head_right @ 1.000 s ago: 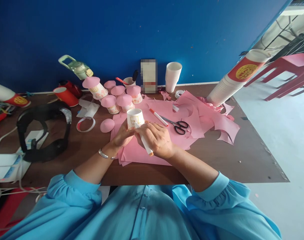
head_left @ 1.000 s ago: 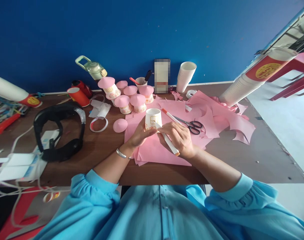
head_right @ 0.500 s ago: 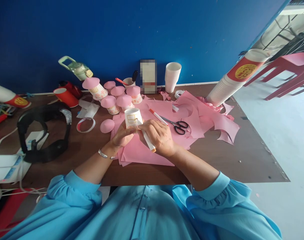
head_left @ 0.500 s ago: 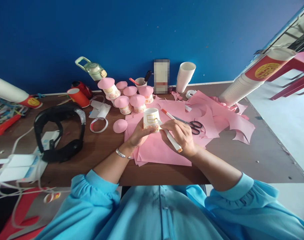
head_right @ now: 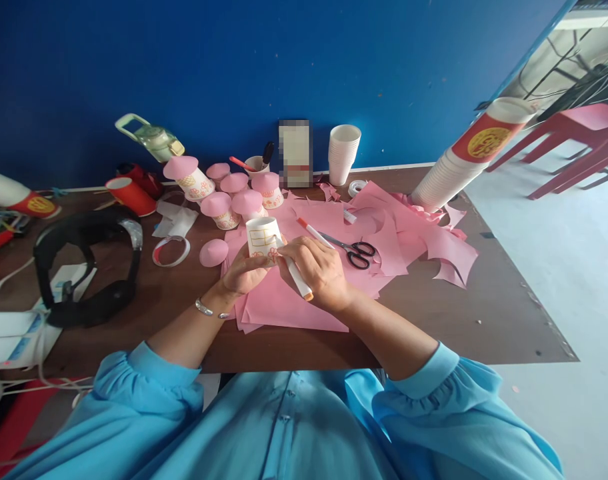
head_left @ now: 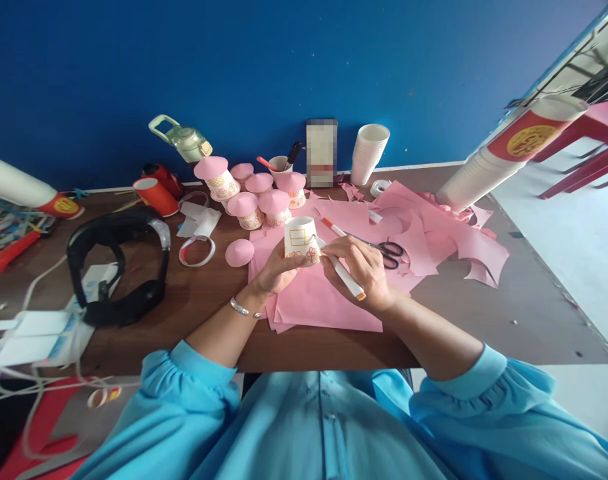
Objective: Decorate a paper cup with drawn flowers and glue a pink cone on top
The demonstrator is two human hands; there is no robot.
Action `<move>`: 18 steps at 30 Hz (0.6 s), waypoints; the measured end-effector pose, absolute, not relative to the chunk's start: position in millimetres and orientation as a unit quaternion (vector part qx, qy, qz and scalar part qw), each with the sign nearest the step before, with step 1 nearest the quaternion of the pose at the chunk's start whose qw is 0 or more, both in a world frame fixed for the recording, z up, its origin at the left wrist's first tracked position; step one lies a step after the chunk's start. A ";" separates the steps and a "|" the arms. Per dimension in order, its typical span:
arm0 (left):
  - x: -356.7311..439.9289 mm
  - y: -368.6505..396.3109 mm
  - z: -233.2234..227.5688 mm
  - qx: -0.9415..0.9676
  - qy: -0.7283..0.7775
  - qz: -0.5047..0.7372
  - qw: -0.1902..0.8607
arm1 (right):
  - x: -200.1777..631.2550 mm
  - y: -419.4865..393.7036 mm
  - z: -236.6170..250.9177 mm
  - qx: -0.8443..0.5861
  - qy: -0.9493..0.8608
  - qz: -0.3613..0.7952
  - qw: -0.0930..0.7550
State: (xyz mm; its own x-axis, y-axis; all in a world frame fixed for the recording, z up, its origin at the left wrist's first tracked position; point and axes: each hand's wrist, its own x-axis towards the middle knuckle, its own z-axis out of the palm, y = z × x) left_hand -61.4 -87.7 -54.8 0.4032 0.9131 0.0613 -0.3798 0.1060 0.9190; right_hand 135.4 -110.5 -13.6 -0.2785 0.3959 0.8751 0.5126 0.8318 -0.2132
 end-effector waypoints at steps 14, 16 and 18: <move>-58.9 -87.2 -47.9 0.448 0.264 0.475 0.710 | 135.7 -110.7 -14.7 -0.291 -0.796 -0.039 0.529; -58.7 -87.2 -47.3 0.444 0.261 0.475 0.713 | 135.4 -110.5 -14.9 -0.289 -0.795 -0.039 0.532; -58.7 -87.2 -47.0 0.442 0.263 0.476 0.713 | 135.3 -110.4 -15.3 -0.288 -0.794 -0.037 0.534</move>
